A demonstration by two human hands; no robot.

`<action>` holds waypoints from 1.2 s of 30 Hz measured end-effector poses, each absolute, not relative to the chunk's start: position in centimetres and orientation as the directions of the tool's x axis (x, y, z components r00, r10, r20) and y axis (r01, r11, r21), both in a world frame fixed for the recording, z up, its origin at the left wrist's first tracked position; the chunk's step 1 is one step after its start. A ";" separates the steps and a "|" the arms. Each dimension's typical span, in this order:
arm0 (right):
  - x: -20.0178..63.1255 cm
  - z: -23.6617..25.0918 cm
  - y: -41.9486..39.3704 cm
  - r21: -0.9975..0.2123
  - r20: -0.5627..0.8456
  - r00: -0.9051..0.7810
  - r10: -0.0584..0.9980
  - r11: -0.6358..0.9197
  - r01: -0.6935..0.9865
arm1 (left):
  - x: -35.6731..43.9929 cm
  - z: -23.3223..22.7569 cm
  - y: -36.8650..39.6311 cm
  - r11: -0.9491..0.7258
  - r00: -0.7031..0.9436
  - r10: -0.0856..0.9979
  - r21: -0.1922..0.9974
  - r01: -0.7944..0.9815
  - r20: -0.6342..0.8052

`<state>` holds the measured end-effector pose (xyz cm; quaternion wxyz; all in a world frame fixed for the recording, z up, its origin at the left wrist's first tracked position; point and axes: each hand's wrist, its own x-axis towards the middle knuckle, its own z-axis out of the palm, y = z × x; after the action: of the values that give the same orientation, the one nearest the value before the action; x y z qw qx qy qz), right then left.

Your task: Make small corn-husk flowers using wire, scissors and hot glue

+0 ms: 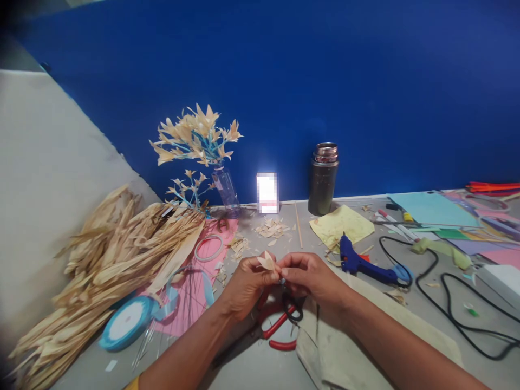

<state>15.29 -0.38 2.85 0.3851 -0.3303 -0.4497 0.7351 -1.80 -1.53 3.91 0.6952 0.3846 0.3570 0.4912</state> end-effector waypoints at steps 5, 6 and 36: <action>15.2 2.6 -0.5 -0.883 -0.173 -0.514 0.840 -0.364 -0.296 | -1.9 3.5 -1.5 0.255 0.259 0.953 0.879 -0.404 -0.158; 15.1 2.5 -0.5 -0.881 -0.173 -0.512 0.842 -0.365 -0.301 | -2.0 3.4 -1.5 0.249 0.262 0.954 0.877 -0.411 -0.148; 14.1 2.2 -0.7 -0.915 -0.175 -0.412 0.894 -0.303 -0.267 | -2.1 3.0 -1.0 0.136 0.216 0.975 0.907 -0.399 -0.051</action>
<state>14.13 -0.70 2.25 0.4028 -0.3630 -0.4318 0.7208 -2.09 -1.04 3.03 0.6653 0.4065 0.3540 0.5165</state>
